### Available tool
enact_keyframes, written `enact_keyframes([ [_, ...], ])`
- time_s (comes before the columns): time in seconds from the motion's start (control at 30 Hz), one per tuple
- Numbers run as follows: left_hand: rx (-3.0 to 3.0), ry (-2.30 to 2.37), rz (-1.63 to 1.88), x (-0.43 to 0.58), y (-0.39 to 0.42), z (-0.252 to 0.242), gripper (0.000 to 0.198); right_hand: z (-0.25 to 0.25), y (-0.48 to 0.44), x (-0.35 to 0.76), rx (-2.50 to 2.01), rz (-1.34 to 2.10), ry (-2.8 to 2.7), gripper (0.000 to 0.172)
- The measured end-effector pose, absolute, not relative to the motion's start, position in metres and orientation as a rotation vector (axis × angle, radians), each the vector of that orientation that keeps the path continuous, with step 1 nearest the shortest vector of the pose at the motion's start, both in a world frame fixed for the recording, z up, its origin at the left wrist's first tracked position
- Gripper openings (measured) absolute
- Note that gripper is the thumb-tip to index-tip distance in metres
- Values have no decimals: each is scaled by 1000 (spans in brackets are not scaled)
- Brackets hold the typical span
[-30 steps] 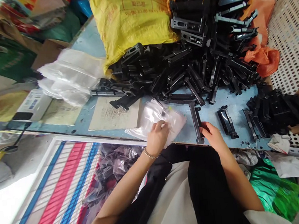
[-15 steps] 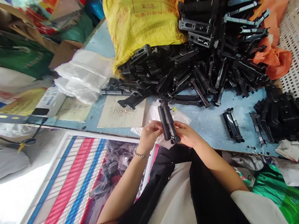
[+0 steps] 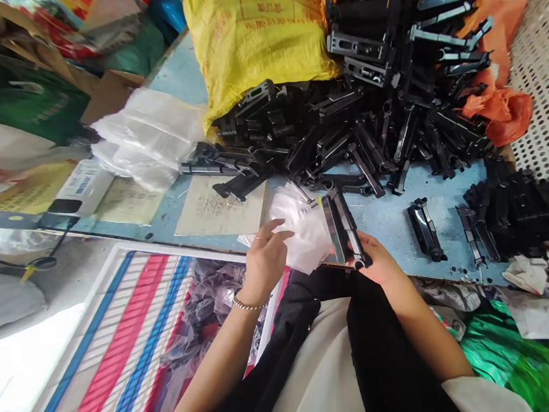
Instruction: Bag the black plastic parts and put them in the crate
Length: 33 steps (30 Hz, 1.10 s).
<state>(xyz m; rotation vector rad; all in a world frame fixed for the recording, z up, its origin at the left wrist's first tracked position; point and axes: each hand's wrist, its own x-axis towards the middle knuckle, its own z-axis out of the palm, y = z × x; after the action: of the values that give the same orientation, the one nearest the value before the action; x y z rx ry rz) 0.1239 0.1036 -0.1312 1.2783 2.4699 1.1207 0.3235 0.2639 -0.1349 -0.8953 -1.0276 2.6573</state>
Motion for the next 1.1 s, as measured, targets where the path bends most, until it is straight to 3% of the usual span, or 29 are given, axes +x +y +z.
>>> enact_keyframes([
  [0.1, 1439, 2523, 805, 126, 106, -134, 45, -132, 251, 338, -813, 2921, -968, 41],
  [0.23, 1369, 2450, 1038, 129, 106, -131, 51, -146, 231, 336, -875, 3175, -497, 31],
  [0.33, 1364, 2467, 1130, 134, 100, -127, 40, -159, 226, 329, -1008, 3147, -183, 22],
  [0.43, 1466, 2537, 867, 136, 92, -128, 33, -163, 228, 329, -1056, 3050, -221, 18],
  [0.53, 1494, 2566, 630, 133, 89, -134, 42, -161, 231, 336, -975, 3013, -366, 22],
  [0.67, 1391, 2526, 856, 133, 93, -134, 54, -160, 227, 344, -807, 3112, -495, 33],
  [0.83, 1585, 2391, 955, 154, 95, -120, 67, -172, 226, 334, -955, 3082, -327, 20],
  [0.9, 1749, 2298, 917, 164, 95, -116, 78, -173, 228, 329, -921, 3039, -147, 23],
  [1.0, 1846, 2268, 924, 169, 98, -116, 86, -167, 227, 328, -662, 3043, 99, 42],
  [1.1, 1783, 2455, 958, 164, 101, -123, 73, -161, 220, 330, -450, 2982, 179, 53],
])
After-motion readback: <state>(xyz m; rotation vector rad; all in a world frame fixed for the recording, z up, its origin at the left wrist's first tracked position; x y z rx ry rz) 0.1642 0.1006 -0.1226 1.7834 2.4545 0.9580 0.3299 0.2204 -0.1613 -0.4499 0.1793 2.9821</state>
